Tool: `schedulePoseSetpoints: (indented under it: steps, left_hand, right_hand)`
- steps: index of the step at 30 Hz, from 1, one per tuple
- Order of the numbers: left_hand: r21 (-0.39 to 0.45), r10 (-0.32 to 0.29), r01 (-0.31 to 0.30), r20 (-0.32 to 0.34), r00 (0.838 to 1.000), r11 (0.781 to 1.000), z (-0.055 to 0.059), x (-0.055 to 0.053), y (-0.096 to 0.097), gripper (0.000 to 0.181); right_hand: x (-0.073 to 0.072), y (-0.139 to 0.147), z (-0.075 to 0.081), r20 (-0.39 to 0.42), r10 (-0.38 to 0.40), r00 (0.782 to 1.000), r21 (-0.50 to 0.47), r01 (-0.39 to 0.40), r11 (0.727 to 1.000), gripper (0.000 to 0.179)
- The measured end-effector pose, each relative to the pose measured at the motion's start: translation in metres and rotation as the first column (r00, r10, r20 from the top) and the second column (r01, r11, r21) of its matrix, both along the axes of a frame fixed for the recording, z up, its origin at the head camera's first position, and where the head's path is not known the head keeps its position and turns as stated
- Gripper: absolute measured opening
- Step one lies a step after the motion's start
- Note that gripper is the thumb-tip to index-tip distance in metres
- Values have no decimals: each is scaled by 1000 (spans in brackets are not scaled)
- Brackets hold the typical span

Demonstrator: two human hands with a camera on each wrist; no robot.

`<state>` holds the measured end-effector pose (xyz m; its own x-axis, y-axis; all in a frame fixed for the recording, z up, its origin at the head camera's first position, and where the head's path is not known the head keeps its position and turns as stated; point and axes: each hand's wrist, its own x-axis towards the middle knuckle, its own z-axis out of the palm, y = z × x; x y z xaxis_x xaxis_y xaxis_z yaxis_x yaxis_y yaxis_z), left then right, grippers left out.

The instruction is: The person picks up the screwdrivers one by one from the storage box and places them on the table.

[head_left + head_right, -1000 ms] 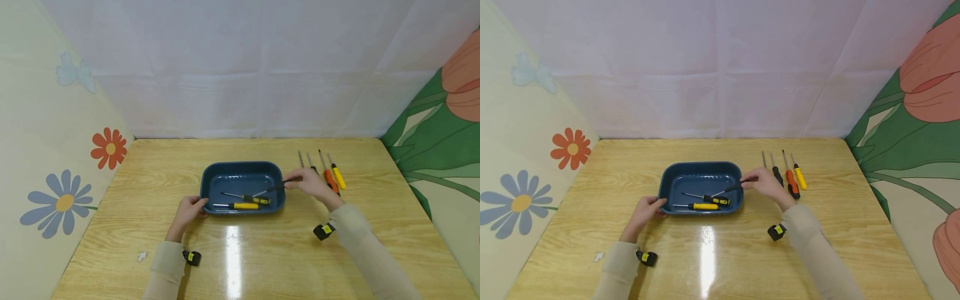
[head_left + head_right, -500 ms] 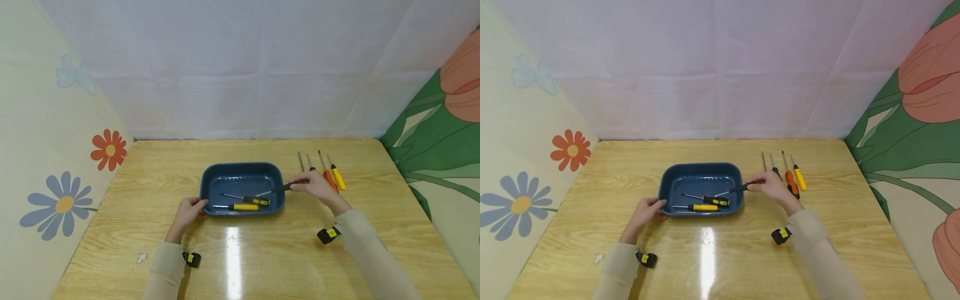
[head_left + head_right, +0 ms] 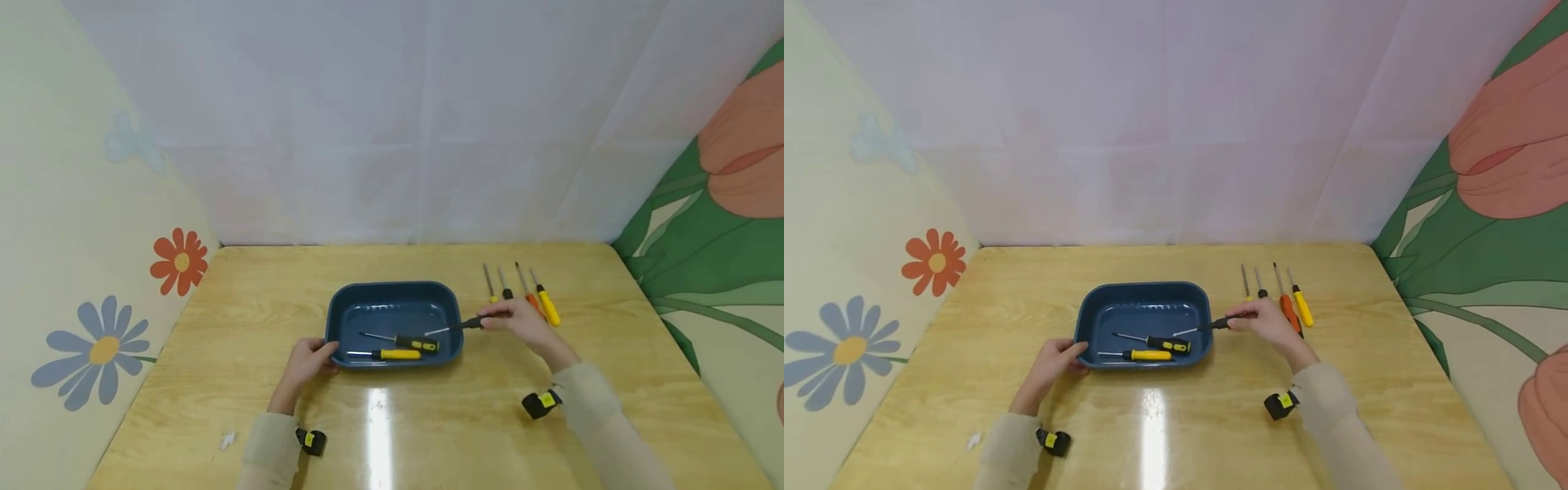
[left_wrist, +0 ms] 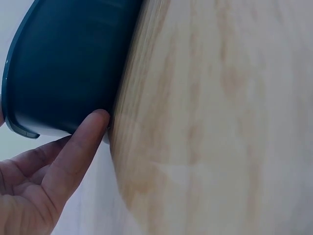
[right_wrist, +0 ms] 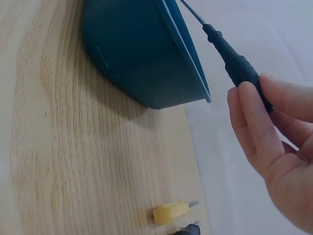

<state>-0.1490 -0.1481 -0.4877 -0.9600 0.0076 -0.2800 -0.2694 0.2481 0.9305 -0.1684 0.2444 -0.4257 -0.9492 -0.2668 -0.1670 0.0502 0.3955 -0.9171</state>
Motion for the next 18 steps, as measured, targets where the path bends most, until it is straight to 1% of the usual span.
schedulePoseSetpoints:
  steps: [6,10,16,18]
  left_hand:
    - [-8,-7,7,0,1000,1000,-3,3,0,27]
    - [-4,-29,29,-12,1000,1000,-6,4,0,28]
    - [6,-50,50,-18,999,999,-4,8,-1,30]
    - [18,-54,55,-31,998,998,-5,8,-1,31]
  right_hand:
    - [3,4,-5,-14,4,1000,-19,-5,1000,30]
    - [6,5,-9,-19,0,1000,-36,-1,999,30]
    - [10,4,-11,-33,-1,999,-73,-1,997,32]
    - [11,4,-12,-39,-3,999,-76,0,997,33]
